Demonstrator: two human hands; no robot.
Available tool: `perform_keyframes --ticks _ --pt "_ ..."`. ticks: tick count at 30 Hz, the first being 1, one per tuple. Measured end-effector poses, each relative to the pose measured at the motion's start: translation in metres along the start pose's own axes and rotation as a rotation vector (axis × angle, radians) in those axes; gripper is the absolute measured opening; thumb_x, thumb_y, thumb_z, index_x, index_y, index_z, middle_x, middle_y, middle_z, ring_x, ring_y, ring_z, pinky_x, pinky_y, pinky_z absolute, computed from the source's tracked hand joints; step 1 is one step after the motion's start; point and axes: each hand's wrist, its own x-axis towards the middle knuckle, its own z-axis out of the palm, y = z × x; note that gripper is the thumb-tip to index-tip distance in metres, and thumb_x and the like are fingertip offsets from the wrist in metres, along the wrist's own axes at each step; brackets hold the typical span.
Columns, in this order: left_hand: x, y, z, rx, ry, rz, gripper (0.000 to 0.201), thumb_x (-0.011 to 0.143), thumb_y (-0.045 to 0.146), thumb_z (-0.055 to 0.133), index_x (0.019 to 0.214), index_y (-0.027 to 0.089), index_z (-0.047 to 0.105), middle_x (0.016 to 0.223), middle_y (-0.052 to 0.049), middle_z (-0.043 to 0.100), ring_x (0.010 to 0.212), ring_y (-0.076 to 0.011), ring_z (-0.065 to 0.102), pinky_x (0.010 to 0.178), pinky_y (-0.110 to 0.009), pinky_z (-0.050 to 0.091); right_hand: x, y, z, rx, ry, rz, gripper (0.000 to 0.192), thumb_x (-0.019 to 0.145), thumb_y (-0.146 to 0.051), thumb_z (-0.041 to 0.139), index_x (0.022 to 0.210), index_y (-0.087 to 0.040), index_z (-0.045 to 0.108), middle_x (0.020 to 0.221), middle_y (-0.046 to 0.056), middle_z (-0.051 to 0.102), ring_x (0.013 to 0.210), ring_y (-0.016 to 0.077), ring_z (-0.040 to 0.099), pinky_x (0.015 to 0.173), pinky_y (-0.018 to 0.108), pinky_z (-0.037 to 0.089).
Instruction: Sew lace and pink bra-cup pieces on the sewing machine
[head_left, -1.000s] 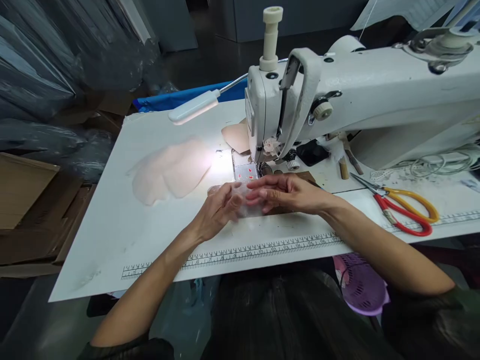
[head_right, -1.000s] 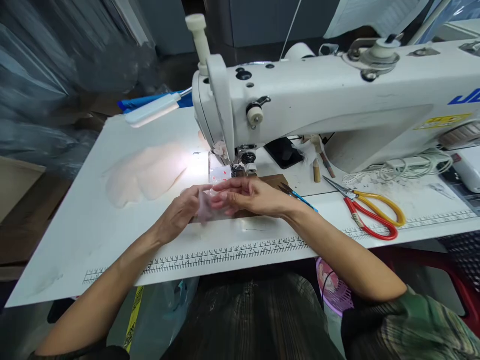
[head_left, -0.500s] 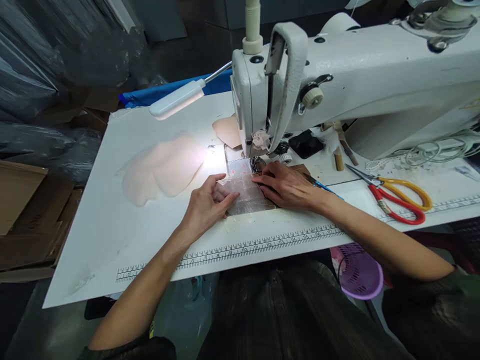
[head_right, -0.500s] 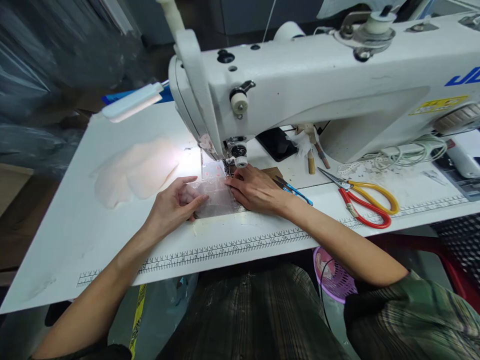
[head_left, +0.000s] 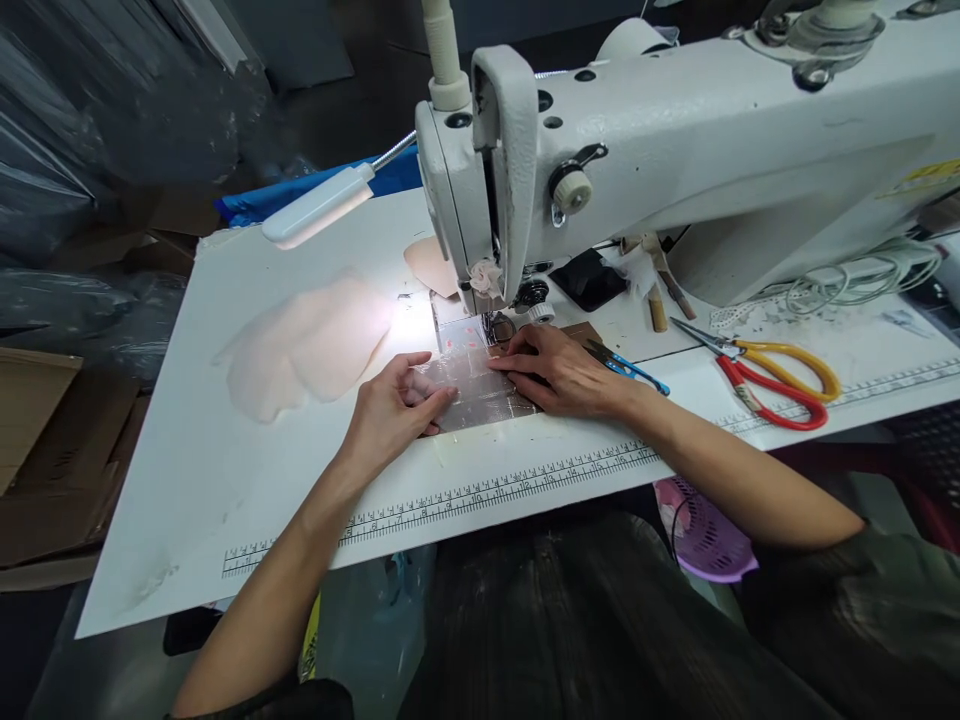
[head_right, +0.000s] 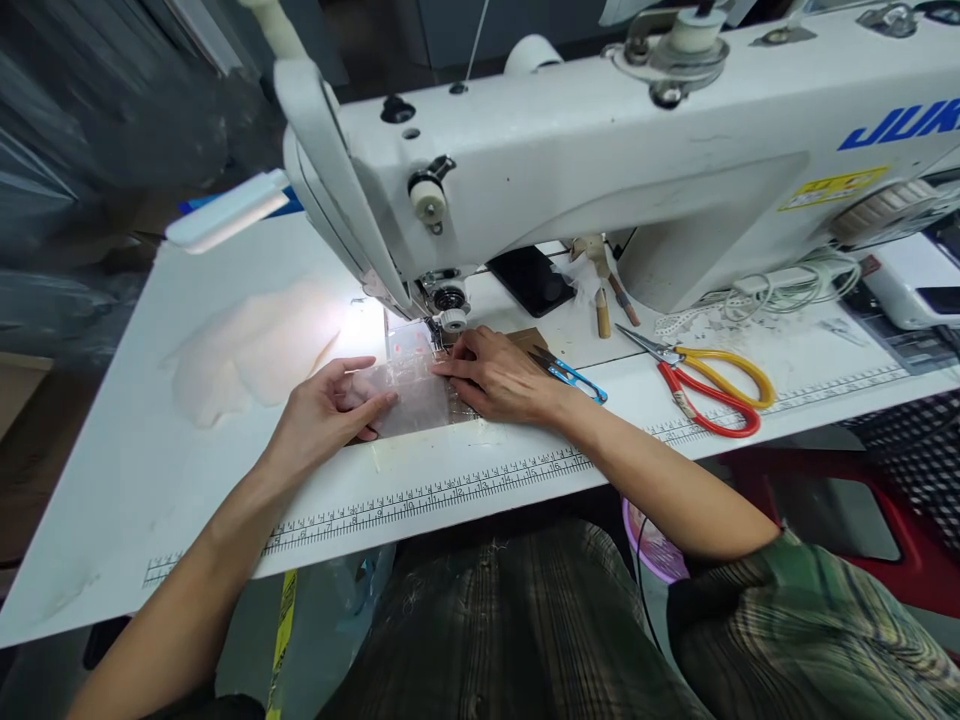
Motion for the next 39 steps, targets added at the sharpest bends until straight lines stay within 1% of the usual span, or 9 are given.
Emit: perform_keyframes --ticks 5,12,15,20,26,29,34,36,39 --pt "0.0 0.0 0.001 -0.006 0.005 -0.009 0.062 0.072 0.04 0.079 0.124 0.016 0.056 0.079 -0.001 0.067 0.052 -0.0107 0.063 0.046 -0.022 0.056 -0.001 0.0 -0.001 0.019 0.012 0.007 0.031 0.095 -0.025 0.049 0.118 -0.021 0.069 0.11 0.012 0.057 0.102 0.023 0.053 0.092 0.044 0.05" --pt "0.0 0.002 0.002 -0.025 0.01 -0.033 0.06 0.072 0.042 0.079 0.121 0.016 0.058 0.076 0.0 0.067 0.051 -0.0111 0.063 0.044 -0.021 0.055 -0.001 -0.001 -0.005 0.037 -0.015 0.033 0.032 0.093 -0.019 0.047 0.116 -0.018 0.069 0.111 0.012 0.059 0.105 0.0225 0.055 0.096 0.044 0.051" --pt "0.0 0.003 0.002 -0.033 0.016 -0.043 0.06 0.071 0.042 0.08 0.121 0.016 0.058 0.074 -0.001 0.067 0.05 -0.0115 0.063 0.044 -0.021 0.055 0.0 -0.001 -0.006 0.05 -0.021 0.045 0.033 0.093 -0.019 0.047 0.117 -0.02 0.069 0.112 0.011 0.059 0.106 0.0217 0.056 0.097 0.044 0.051" --pt "0.0 0.003 0.003 -0.018 0.026 -0.034 0.059 0.07 0.04 0.081 0.119 0.016 0.06 0.07 0.0 0.067 0.048 -0.0112 0.062 0.044 -0.02 0.055 -0.002 0.0 -0.006 0.042 -0.015 0.0 0.031 0.092 -0.022 0.049 0.114 -0.022 0.07 0.111 0.011 0.06 0.103 0.0219 0.056 0.093 0.044 0.051" --pt "-0.001 0.003 0.002 0.007 0.04 -0.025 0.061 0.069 0.039 0.081 0.121 0.017 0.059 0.074 -0.001 0.068 0.048 -0.0119 0.063 0.044 -0.022 0.057 0.0 0.0 -0.008 0.035 -0.032 -0.037 0.03 0.09 -0.02 0.05 0.11 -0.02 0.072 0.109 0.012 0.06 0.104 0.0228 0.055 0.095 0.044 0.05" --pt "-0.001 0.004 0.002 0.018 0.042 -0.033 0.061 0.068 0.039 0.082 0.12 0.017 0.06 0.074 -0.002 0.069 0.048 -0.0127 0.064 0.043 -0.022 0.056 -0.001 -0.002 -0.012 0.048 -0.042 0.004 0.031 0.091 -0.021 0.049 0.113 -0.021 0.071 0.11 0.011 0.061 0.104 0.0224 0.056 0.094 0.041 0.05" --pt "-0.001 0.006 0.002 0.022 0.04 -0.038 0.06 0.068 0.038 0.081 0.12 0.016 0.06 0.073 -0.002 0.07 0.048 -0.0127 0.064 0.043 -0.021 0.055 -0.008 -0.009 -0.022 0.122 -0.08 0.165 0.036 0.092 -0.023 0.048 0.124 -0.02 0.067 0.101 0.008 0.063 0.089 0.0171 0.059 0.082 0.032 0.05" --pt "-0.001 0.006 0.002 0.023 0.043 -0.036 0.06 0.068 0.039 0.081 0.12 0.016 0.061 0.072 -0.002 0.07 0.048 -0.0127 0.064 0.043 -0.021 0.055 -0.01 -0.012 -0.024 0.127 -0.109 0.173 0.037 0.092 -0.023 0.048 0.123 -0.021 0.067 0.099 0.008 0.063 0.087 0.0166 0.059 0.08 0.03 0.049" --pt "-0.001 0.006 0.002 0.025 0.049 -0.043 0.059 0.068 0.038 0.081 0.119 0.016 0.061 0.071 -0.001 0.069 0.048 -0.0128 0.064 0.044 -0.022 0.055 -0.011 -0.016 -0.025 0.093 -0.156 0.125 0.035 0.092 -0.024 0.048 0.12 -0.023 0.069 0.104 0.008 0.062 0.091 0.0174 0.058 0.08 0.03 0.048"
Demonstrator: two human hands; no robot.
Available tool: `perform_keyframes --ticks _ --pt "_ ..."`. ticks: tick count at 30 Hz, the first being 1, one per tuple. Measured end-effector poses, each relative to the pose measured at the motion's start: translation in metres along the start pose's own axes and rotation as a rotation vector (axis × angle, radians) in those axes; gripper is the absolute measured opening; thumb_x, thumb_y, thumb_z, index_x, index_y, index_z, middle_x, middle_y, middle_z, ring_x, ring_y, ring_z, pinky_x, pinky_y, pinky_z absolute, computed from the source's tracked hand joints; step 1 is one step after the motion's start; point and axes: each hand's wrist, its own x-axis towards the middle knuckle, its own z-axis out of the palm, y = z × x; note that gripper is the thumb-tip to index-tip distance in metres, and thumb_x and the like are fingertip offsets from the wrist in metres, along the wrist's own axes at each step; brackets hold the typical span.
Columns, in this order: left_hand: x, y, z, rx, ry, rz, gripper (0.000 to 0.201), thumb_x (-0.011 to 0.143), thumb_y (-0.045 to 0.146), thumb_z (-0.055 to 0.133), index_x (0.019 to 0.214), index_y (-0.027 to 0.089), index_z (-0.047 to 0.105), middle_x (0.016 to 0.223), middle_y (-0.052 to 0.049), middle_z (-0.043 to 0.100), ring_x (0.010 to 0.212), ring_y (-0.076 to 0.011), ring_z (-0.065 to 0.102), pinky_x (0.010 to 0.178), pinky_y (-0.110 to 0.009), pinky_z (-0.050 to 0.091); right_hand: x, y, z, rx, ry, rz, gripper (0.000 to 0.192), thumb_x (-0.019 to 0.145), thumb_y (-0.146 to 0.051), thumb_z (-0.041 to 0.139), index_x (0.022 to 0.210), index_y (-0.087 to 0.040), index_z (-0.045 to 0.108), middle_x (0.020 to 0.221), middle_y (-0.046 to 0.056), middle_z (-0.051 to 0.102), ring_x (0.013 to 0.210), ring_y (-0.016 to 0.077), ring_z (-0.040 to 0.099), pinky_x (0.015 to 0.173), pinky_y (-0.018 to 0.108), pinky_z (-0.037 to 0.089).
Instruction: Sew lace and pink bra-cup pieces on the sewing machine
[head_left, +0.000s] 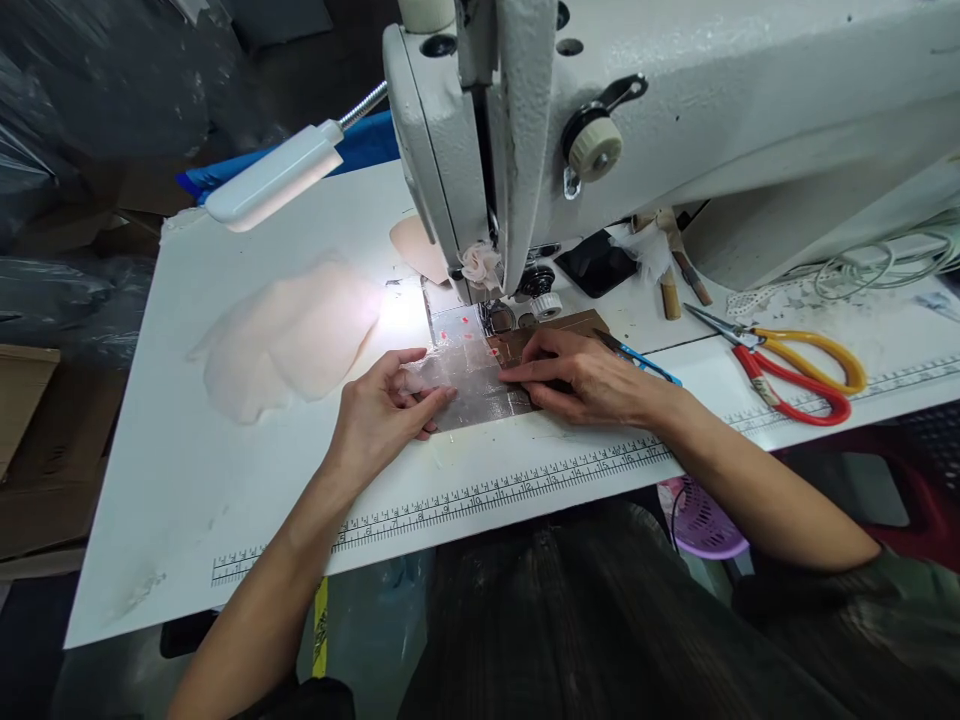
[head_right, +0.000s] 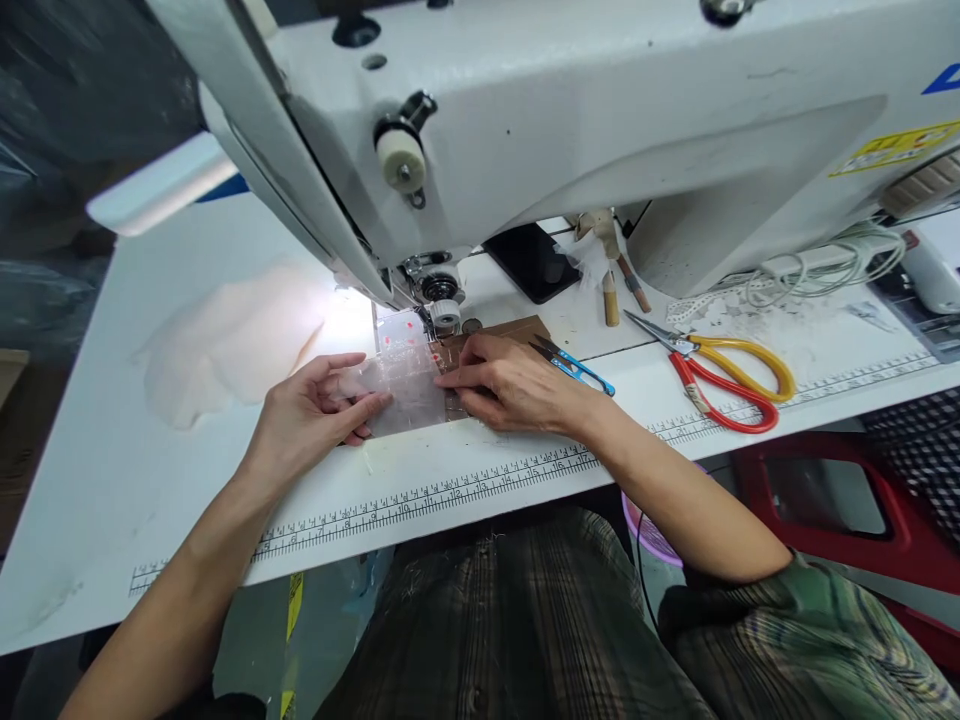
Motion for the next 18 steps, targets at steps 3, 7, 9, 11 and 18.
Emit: perform_keyframes --ticks 3,7,9,11,18 --pt "0.001 -0.002 0.0 -0.002 0.001 -0.003 0.061 0.068 0.039 0.082 0.12 0.017 0.061 0.071 -0.001 0.069 0.047 -0.0124 0.063 0.045 -0.022 0.056 0.0 -0.004 0.001 -0.082 -0.037 -0.043 0.034 0.091 -0.024 0.049 0.116 -0.024 0.071 0.108 0.008 0.062 0.095 0.0202 0.057 0.082 0.034 0.047" --pt "0.001 -0.004 0.0 -0.004 -0.002 0.001 0.062 0.068 0.04 0.082 0.121 0.018 0.06 0.072 -0.001 0.069 0.047 -0.0115 0.063 0.044 -0.021 0.055 0.001 -0.006 0.001 -0.142 -0.055 -0.063 0.032 0.09 -0.023 0.049 0.112 -0.025 0.073 0.107 0.008 0.062 0.095 0.0209 0.056 0.081 0.035 0.046" --pt "0.002 -0.005 0.0 -0.001 -0.002 0.002 0.063 0.067 0.041 0.082 0.122 0.018 0.059 0.073 -0.001 0.069 0.047 -0.0115 0.062 0.044 -0.021 0.055 0.001 -0.006 0.001 -0.139 -0.052 -0.078 0.032 0.09 -0.023 0.049 0.112 -0.024 0.073 0.108 0.009 0.062 0.094 0.0212 0.056 0.081 0.035 0.046" --pt "0.002 -0.005 0.0 0.003 -0.004 0.007 0.065 0.067 0.041 0.082 0.123 0.017 0.059 0.073 -0.001 0.069 0.047 -0.0116 0.062 0.046 -0.022 0.056 0.001 -0.005 0.001 -0.133 -0.042 -0.089 0.032 0.089 -0.022 0.05 0.111 -0.023 0.073 0.107 0.009 0.062 0.095 0.0213 0.056 0.081 0.035 0.045" --pt "0.003 -0.012 -0.001 0.238 0.141 0.334 0.042 0.076 0.041 0.075 0.111 0.019 0.067 0.069 0.002 0.06 0.046 -0.0069 0.048 0.045 -0.021 0.046 0.003 -0.007 -0.001 -0.145 -0.049 -0.076 0.031 0.089 -0.023 0.051 0.11 -0.022 0.074 0.105 0.01 0.061 0.098 0.0214 0.054 0.084 0.034 0.044"
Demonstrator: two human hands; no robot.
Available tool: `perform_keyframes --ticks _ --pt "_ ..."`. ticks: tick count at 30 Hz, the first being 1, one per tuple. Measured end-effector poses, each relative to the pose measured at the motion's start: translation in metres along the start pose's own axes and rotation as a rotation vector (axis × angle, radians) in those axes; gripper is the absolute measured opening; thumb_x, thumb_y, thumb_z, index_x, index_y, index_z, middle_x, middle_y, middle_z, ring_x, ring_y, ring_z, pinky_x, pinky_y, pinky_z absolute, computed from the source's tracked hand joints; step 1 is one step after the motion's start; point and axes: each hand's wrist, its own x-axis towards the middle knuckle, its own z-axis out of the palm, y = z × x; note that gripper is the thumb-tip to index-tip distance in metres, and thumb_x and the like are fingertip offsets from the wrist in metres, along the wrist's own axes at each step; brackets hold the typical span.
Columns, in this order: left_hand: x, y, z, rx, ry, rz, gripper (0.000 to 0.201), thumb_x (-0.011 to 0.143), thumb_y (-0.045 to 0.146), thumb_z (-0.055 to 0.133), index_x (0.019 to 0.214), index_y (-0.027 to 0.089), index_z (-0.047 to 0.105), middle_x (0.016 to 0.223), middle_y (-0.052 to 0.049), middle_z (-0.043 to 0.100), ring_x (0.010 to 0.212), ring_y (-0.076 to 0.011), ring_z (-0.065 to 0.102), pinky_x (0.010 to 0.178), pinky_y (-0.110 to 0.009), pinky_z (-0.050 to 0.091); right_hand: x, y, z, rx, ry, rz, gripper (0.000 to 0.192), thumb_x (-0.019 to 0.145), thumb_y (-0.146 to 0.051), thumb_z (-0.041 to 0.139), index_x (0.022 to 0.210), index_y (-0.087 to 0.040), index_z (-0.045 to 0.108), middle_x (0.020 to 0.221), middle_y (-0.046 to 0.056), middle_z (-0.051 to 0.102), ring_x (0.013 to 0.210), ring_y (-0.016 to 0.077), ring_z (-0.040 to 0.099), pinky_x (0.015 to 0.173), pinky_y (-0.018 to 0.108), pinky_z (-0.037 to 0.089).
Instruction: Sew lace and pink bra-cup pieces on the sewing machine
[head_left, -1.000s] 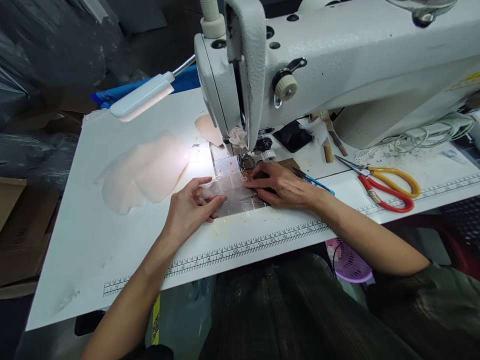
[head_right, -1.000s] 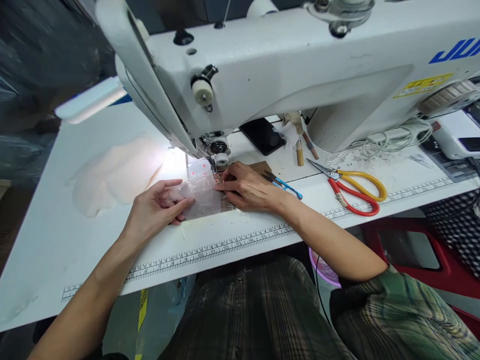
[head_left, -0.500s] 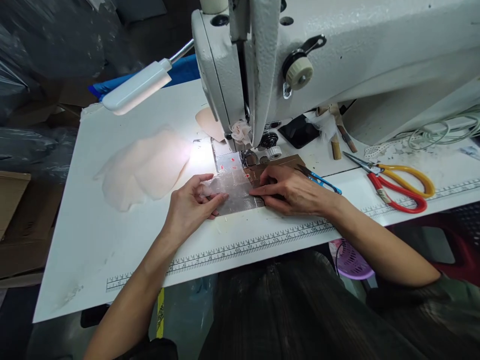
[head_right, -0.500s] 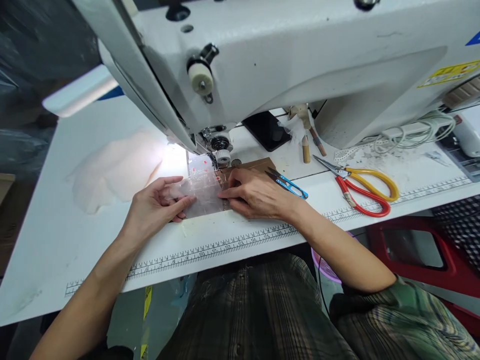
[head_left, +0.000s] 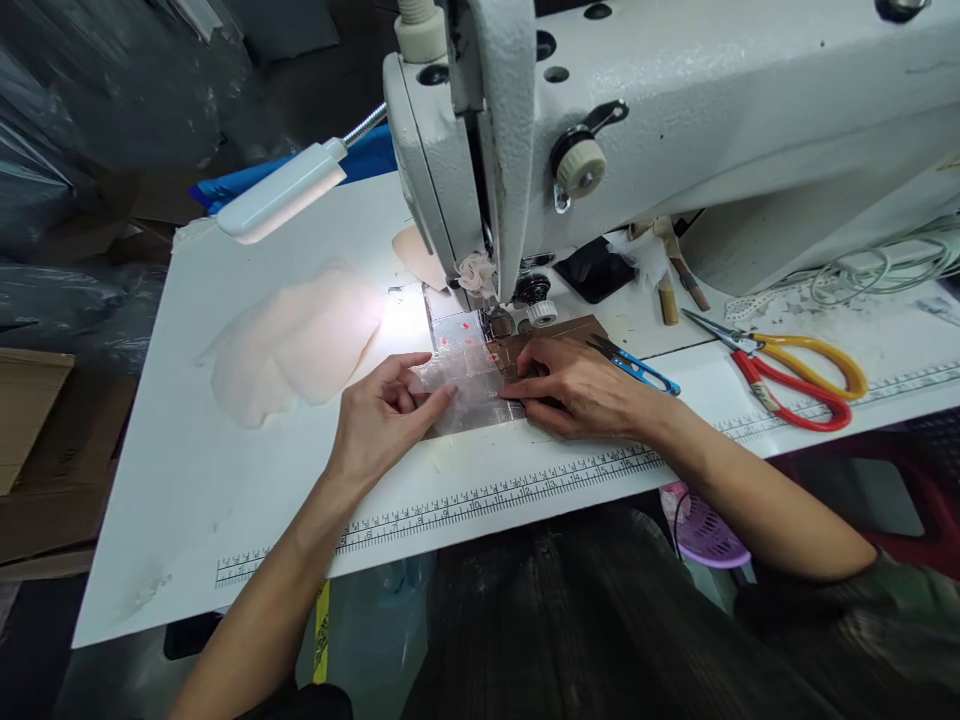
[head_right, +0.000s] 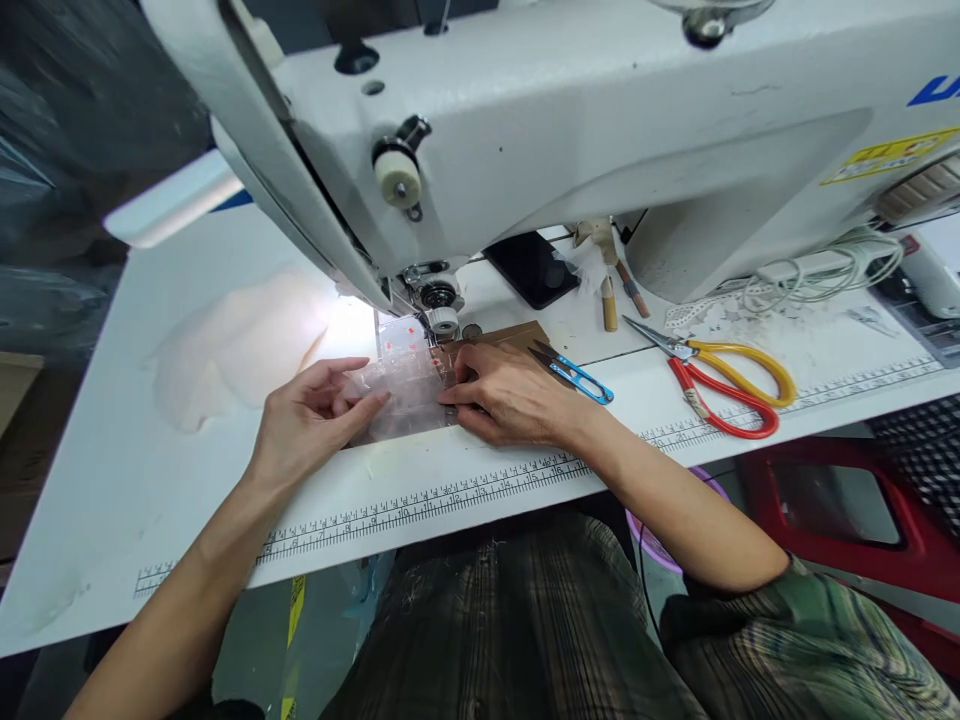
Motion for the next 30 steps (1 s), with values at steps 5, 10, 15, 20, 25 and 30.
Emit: perform_keyframes --ticks 5,10,15,20,25,30 --pt "0.011 0.0 0.004 0.389 0.255 0.625 0.013 0.081 0.03 0.069 0.089 0.019 0.07 0.093 -0.005 0.065 0.063 -0.0122 0.055 0.052 -0.027 0.047 0.0 0.0 0.002 0.004 -0.019 0.007 0.032 0.09 -0.024 0.051 0.113 -0.021 0.073 0.105 0.011 0.06 0.097 0.0227 0.054 0.084 0.036 0.043" --pt "0.035 0.003 0.012 0.51 -0.086 0.921 0.014 0.091 0.025 0.056 0.098 0.017 0.066 0.1 -0.008 0.069 0.083 -0.0187 0.062 0.071 -0.035 0.053 -0.001 0.003 0.008 0.036 0.015 0.009 0.029 0.087 -0.023 0.054 0.109 -0.021 0.074 0.105 0.011 0.059 0.097 0.0213 0.054 0.085 0.036 0.043" --pt "0.044 0.003 0.02 0.564 -0.275 0.893 0.027 0.097 0.03 0.045 0.109 0.014 0.064 0.114 -0.011 0.066 0.095 -0.0202 0.062 0.083 -0.037 0.052 -0.003 0.001 0.01 -0.028 0.053 -0.014 0.032 0.088 -0.021 0.052 0.114 -0.02 0.071 0.105 0.011 0.058 0.095 0.0213 0.054 0.084 0.036 0.045" --pt "0.043 0.004 0.027 0.743 -0.248 0.855 0.036 0.098 0.032 0.04 0.112 0.009 0.064 0.119 -0.017 0.065 0.096 -0.0259 0.059 0.079 -0.042 0.048 0.005 -0.002 0.01 -0.152 0.066 -0.016 0.028 0.091 -0.02 0.048 0.107 -0.018 0.071 0.102 0.012 0.058 0.089 0.0205 0.055 0.076 0.034 0.046" --pt "0.054 0.0 0.027 0.827 -0.184 0.801 0.038 0.099 0.033 0.039 0.119 0.012 0.063 0.127 -0.014 0.062 0.091 -0.0262 0.056 0.073 -0.042 0.041 0.014 -0.001 0.015 -0.26 0.058 0.043 0.031 0.091 -0.016 0.045 0.113 -0.016 0.066 0.106 0.014 0.057 0.084 0.0202 0.055 0.07 0.033 0.047" --pt "0.059 -0.005 0.021 0.755 -0.203 0.792 0.04 0.099 0.034 0.037 0.124 0.016 0.062 0.135 -0.011 0.059 0.098 -0.0271 0.054 0.078 -0.044 0.039 0.01 -0.001 0.022 -0.206 0.117 0.087 0.033 0.094 -0.018 0.043 0.121 -0.017 0.063 0.111 0.014 0.056 0.091 0.0214 0.055 0.078 0.037 0.05"
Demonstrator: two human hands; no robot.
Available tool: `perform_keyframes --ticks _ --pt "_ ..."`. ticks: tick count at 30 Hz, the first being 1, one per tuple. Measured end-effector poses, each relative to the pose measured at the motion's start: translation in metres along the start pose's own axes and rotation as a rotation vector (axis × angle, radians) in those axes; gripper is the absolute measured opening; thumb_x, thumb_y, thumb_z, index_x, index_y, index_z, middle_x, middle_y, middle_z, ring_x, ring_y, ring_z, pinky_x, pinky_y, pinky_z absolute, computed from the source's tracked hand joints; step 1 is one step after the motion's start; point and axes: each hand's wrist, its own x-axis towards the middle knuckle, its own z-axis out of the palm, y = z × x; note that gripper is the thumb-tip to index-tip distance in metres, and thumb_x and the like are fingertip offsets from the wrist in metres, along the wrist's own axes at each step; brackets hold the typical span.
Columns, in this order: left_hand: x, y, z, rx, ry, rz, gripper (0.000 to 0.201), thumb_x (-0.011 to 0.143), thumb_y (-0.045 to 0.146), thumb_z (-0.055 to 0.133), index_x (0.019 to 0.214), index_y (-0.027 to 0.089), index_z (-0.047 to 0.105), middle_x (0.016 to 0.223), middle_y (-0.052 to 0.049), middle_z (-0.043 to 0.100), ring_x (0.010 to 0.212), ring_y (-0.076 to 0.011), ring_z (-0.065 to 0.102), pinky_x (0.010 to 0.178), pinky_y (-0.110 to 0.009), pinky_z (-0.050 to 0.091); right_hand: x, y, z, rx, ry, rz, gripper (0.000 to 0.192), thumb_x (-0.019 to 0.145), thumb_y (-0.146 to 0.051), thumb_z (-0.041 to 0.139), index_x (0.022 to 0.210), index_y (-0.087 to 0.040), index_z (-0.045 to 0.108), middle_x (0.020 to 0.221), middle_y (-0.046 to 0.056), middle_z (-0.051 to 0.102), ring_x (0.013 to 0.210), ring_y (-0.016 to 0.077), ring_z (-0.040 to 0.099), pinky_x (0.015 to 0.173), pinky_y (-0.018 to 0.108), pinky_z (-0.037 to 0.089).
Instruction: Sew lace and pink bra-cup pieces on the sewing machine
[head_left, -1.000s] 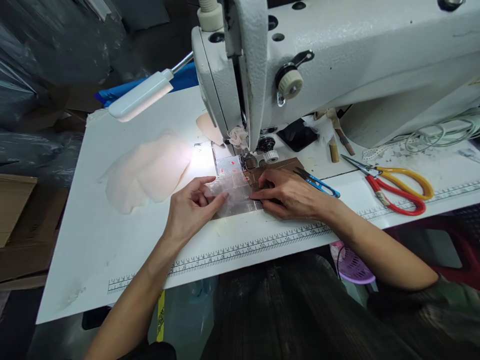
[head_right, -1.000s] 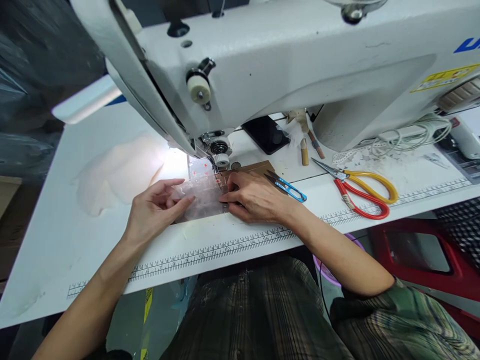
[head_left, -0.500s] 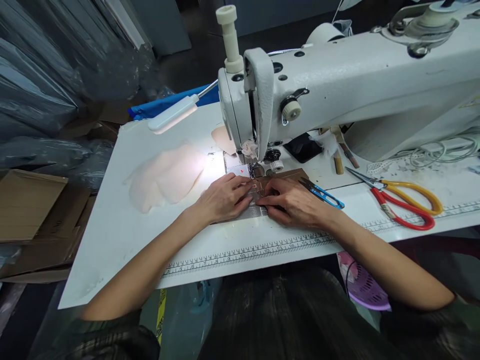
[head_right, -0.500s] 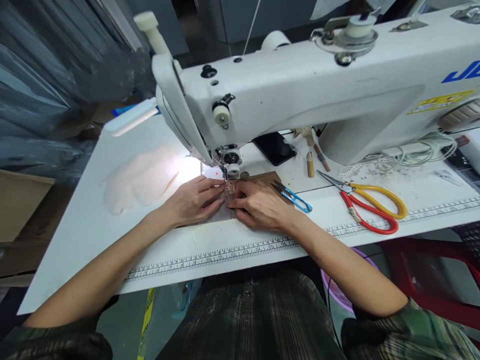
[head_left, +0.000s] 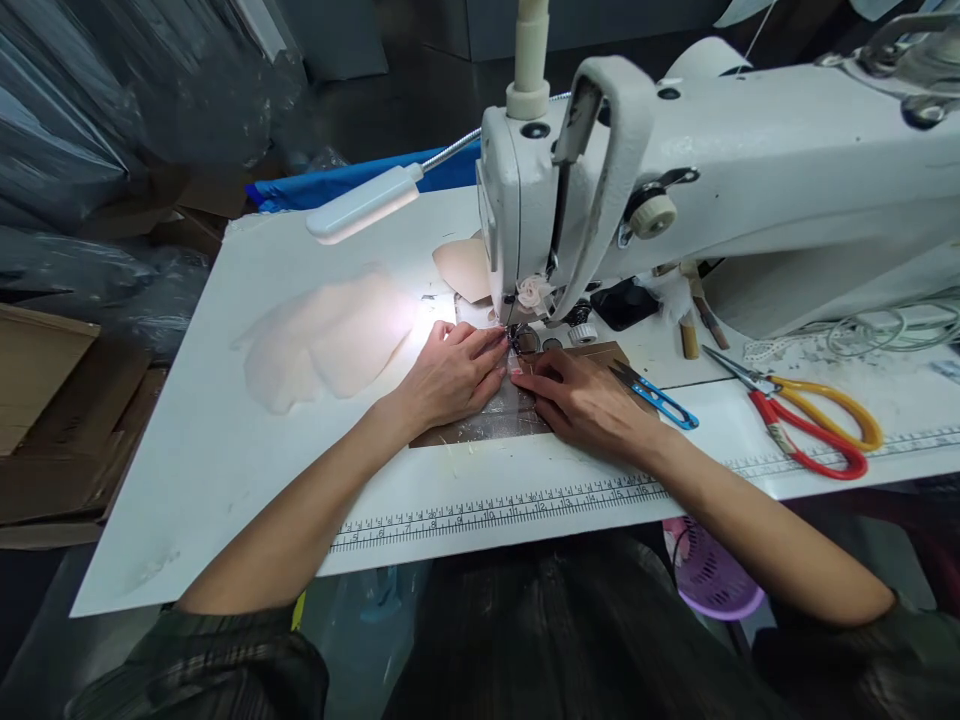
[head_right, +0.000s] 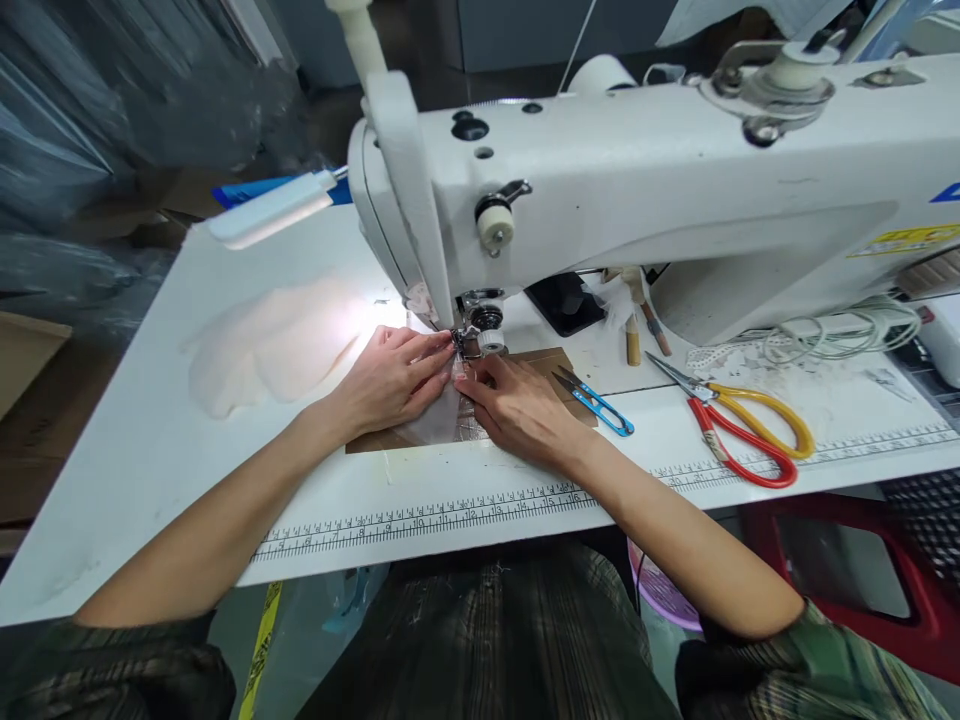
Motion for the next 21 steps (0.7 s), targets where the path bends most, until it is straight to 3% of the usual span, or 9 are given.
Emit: perform_keyframes --ticks 6,12,21 --pt "-0.0001 -0.0051 -0.0052 0.033 -0.052 0.048 0.046 0.097 0.041 0.037 0.127 0.015 0.06 0.139 -0.009 0.057 0.098 -0.0291 0.054 0.086 -0.049 0.037 -0.0023 0.0008 0.0031 0.049 0.043 0.016 0.032 0.094 -0.019 0.044 0.119 -0.018 0.064 0.107 0.012 0.056 0.089 0.0204 0.055 0.079 0.038 0.051" --pt "0.0004 -0.0032 -0.0021 0.082 -0.024 0.089 0.05 0.097 0.04 0.035 0.125 0.008 0.061 0.139 -0.013 0.056 0.096 -0.0297 0.055 0.084 -0.048 0.039 -0.0023 0.0006 0.0039 0.019 0.061 -0.004 0.033 0.093 -0.018 0.045 0.12 -0.017 0.064 0.106 0.012 0.056 0.089 0.0215 0.054 0.079 0.039 0.051" --pt "0.001 0.0007 -0.0011 0.061 -0.014 0.091 0.047 0.095 0.037 0.038 0.125 0.008 0.06 0.136 -0.018 0.056 0.094 -0.0312 0.055 0.081 -0.05 0.04 -0.0034 -0.0004 0.0046 0.032 0.036 0.034 0.032 0.096 -0.021 0.043 0.12 -0.02 0.063 0.109 0.012 0.055 0.091 0.0206 0.054 0.08 0.039 0.051"
